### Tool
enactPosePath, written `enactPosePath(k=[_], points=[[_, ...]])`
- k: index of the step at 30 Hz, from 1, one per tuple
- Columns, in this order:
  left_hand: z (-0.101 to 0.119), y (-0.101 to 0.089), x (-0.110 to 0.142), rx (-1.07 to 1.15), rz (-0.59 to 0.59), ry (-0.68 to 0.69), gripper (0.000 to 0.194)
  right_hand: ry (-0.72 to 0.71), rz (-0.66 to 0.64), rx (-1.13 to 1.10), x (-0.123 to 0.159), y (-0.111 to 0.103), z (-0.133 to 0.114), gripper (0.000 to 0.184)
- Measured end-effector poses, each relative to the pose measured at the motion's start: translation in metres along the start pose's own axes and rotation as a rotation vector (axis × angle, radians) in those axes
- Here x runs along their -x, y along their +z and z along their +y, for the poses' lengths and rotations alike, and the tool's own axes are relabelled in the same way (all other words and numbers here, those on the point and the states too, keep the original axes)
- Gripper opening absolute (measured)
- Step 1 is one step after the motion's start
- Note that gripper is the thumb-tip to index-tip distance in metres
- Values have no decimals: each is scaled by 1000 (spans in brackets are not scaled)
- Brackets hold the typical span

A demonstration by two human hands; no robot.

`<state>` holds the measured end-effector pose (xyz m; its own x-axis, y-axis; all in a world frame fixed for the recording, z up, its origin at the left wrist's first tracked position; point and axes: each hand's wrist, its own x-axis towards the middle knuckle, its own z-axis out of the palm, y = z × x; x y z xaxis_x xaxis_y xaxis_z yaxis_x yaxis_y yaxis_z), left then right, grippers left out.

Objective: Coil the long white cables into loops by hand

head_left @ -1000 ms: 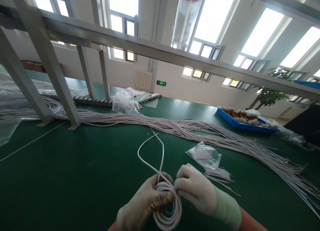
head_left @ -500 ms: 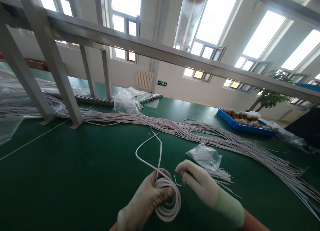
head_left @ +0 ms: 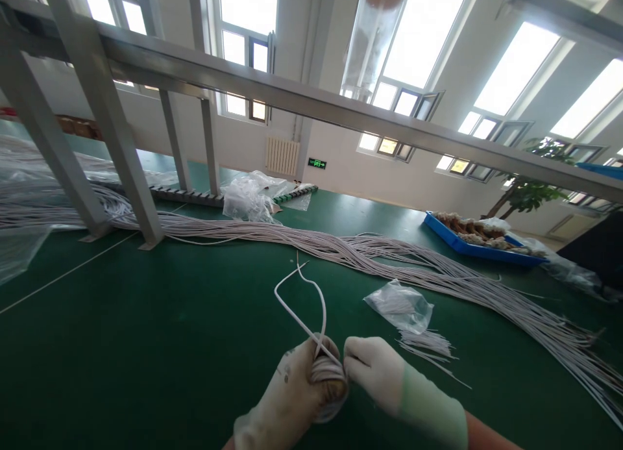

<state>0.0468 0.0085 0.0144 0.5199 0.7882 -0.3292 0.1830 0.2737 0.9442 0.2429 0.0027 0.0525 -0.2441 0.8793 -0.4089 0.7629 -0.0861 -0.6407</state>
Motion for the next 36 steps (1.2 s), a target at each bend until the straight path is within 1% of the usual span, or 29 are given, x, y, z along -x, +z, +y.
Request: enactPosePath(k=[1, 2, 3, 4, 5, 6, 8, 10, 12, 15, 16, 18, 20, 23, 24, 25, 26, 27, 29, 31, 33, 36], points=[[1, 1, 0, -21, 1, 1, 28, 58, -78, -92, 0, -2, 0, 16], [0, 1, 0, 13, -6, 13, 28, 81, -141, -171, 1, -4, 2, 16], [-1, 1, -1, 90, -25, 29, 31, 66, -166, -225, 3, -6, 5, 17], [-3, 1, -1, 190, -47, 43, 36, 19, -135, -238, 4, -8, 9, 18], [-5, 0, -1, 295, -69, 47, 41, -60, -64, -204, 6, -10, 13, 20], [-7, -1, -1, 383, -89, 42, 46, -161, 18, -125, 7, -10, 17, 22], [-9, -3, -1, 491, -127, 16, 50, -372, 139, 143, 6, -10, 25, 27], [-9, -4, 1, 532, -156, 5, 51, -520, 164, 390, 3, -9, 31, 26], [-9, -5, 2, 535, -183, 6, 57, -596, 165, 526, -2, -9, 32, 19], [-7, -5, 2, 504, -199, 11, 62, -644, 179, 612, -4, -9, 29, 19], [-5, -5, 2, 481, -192, 19, 60, -624, 174, 618, -3, -9, 26, 18], [-2, -4, 3, 399, -154, 33, 50, -511, 155, 541, 0, -6, 21, 17], [1, -3, 3, 267, -97, 39, 40, -327, 131, 302, 1, -1, 16, 16], [2, -1, 2, 62, -31, 35, 32, -23, 0, -186, -3, 7, 14, 16], [2, 0, 1, 42, -22, 39, 32, 43, -51, -294, -4, 9, 15, 16], [1, 0, 0, 61, -22, 44, 33, 80, -87, -365, -6, 10, 17, 16], [-1, -1, -1, 116, -29, 47, 36, 73, -90, -401, -6, 11, 20, 16], [-2, -2, -2, 197, -42, 50, 39, 24, -49, -404, -5, 11, 23, 17], [-4, -3, -2, 367, -71, 38, 47, -157, 105, -314, -2, 10, 30, 20], [-6, -5, -1, 484, -102, 27, 51, -377, 245, -101, 1, 6, 36, 24], [-9, -6, 0, 544, -136, 30, 50, -531, 287, 153, 2, 2, 40, 25], [-14, -5, 0, 601, -197, 42, 46, -646, 267, 392, -2, -4, 41, 25]])
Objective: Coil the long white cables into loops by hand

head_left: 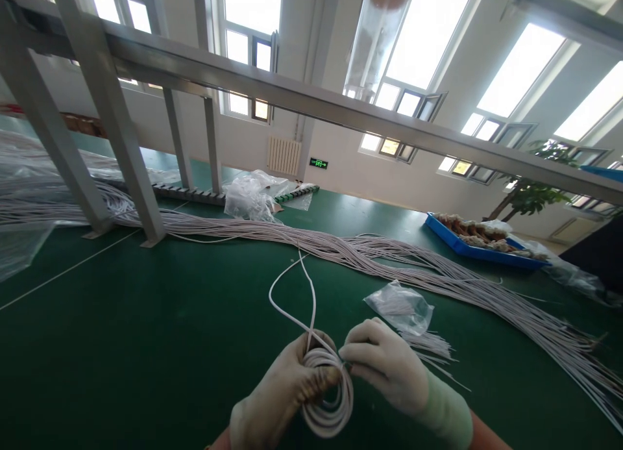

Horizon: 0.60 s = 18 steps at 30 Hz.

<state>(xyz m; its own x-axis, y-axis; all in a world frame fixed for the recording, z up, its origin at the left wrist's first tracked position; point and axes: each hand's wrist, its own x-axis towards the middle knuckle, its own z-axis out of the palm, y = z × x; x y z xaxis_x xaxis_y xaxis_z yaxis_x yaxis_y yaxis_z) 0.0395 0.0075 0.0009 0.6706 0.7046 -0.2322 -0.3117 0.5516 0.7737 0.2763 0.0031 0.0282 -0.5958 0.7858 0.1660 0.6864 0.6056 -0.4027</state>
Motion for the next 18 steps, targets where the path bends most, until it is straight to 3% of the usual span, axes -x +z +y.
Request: enactPosePath(k=[4, 9, 13, 15, 18], points=[[-5, -4, -1, 13, -62, 17, 43, -8, -28, -25, -5, -5, -3, 28], [3, 3, 0, -92, -66, 17, 41, 321, -114, -488, -9, -4, -22, 17], [13, 13, -1, -435, 61, -30, 35, 683, -211, -667, -16, 11, -20, 21], [14, 15, -2, -522, 106, -33, 33, 764, -238, -715, -17, 17, -16, 21], [9, 12, -3, -367, 89, 44, 39, 746, -150, -750, -13, 17, -13, 26]])
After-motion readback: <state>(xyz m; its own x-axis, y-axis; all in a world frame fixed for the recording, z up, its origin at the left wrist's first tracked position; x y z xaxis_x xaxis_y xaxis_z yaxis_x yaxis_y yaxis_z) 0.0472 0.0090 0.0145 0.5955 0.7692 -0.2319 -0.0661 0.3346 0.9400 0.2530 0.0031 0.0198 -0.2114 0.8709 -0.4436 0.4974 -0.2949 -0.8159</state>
